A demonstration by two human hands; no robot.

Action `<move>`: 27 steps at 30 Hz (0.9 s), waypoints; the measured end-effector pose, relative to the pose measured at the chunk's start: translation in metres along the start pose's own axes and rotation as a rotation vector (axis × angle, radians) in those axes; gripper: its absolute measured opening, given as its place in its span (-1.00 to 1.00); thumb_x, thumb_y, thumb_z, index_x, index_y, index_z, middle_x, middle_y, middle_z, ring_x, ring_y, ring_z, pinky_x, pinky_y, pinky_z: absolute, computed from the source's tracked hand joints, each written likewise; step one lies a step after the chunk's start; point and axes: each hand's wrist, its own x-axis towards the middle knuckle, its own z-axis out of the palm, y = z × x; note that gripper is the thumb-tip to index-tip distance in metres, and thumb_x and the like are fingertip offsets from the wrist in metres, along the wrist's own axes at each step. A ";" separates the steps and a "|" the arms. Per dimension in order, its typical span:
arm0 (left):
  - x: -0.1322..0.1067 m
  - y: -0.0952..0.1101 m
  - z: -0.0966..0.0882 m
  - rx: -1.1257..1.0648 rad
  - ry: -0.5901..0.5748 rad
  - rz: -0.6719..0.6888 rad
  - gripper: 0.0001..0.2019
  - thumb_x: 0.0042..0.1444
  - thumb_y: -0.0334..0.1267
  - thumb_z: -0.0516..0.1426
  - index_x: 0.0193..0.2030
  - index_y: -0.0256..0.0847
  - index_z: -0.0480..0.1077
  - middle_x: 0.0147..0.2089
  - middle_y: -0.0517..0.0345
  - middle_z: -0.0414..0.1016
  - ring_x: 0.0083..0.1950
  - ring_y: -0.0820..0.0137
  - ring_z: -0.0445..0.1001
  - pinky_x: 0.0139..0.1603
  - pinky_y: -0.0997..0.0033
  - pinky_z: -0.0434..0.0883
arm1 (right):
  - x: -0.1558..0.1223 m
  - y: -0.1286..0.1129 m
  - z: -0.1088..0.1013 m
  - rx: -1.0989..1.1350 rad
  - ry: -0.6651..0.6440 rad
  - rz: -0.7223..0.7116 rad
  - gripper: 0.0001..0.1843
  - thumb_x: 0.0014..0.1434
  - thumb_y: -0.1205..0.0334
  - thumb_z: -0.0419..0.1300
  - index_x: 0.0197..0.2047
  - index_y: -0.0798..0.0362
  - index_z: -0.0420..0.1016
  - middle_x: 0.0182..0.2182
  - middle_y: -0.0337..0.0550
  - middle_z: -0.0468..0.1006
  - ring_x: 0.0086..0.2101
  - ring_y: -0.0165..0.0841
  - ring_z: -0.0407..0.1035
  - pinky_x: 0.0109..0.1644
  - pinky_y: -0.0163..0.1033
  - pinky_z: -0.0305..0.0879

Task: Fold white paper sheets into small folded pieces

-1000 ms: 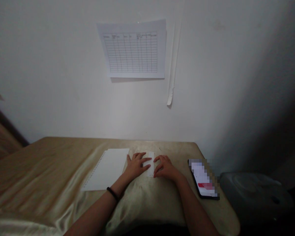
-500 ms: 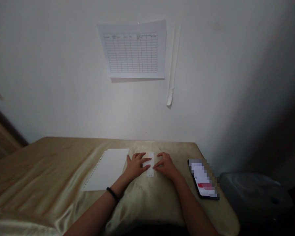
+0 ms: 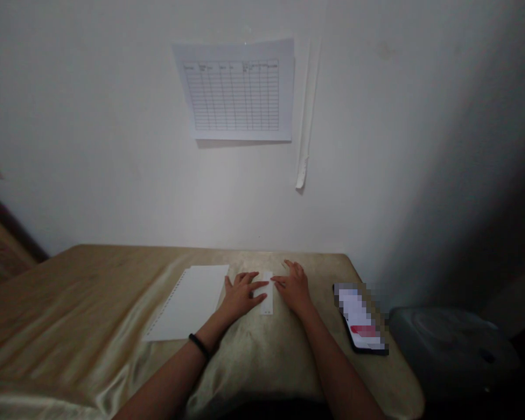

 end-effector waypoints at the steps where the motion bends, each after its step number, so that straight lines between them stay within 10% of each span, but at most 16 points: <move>1: 0.000 0.000 0.000 0.001 -0.001 0.001 -0.61 0.19 0.10 0.18 0.18 0.35 0.43 0.38 0.18 0.28 0.39 -0.06 0.11 0.28 -0.65 -0.28 | 0.001 -0.001 0.001 -0.018 0.007 0.010 -0.73 0.26 0.11 0.20 -0.01 -0.22 0.64 0.38 -0.19 0.12 0.35 -0.02 -0.13 0.39 0.16 -0.08; 15: -0.001 -0.003 0.004 0.045 0.017 0.027 -0.63 0.32 -0.10 0.08 0.20 0.45 0.36 0.39 0.19 0.26 0.40 -0.01 0.10 0.28 -0.64 -0.26 | -0.005 -0.002 0.010 -0.105 0.025 0.030 -0.45 0.26 0.13 0.15 0.32 -0.26 0.31 0.39 -0.10 0.10 0.35 -0.03 -0.10 0.39 0.20 -0.18; 27: -0.001 0.000 -0.005 -0.028 0.039 0.025 -0.77 0.35 -0.22 0.05 0.00 0.04 0.52 0.21 0.11 0.45 0.30 0.16 0.26 0.37 -0.43 -0.15 | -0.006 0.004 0.004 0.062 0.025 -0.035 -0.70 0.16 0.19 0.25 -0.03 -0.18 0.65 0.29 -0.19 0.27 0.33 -0.06 -0.10 0.43 0.09 -0.13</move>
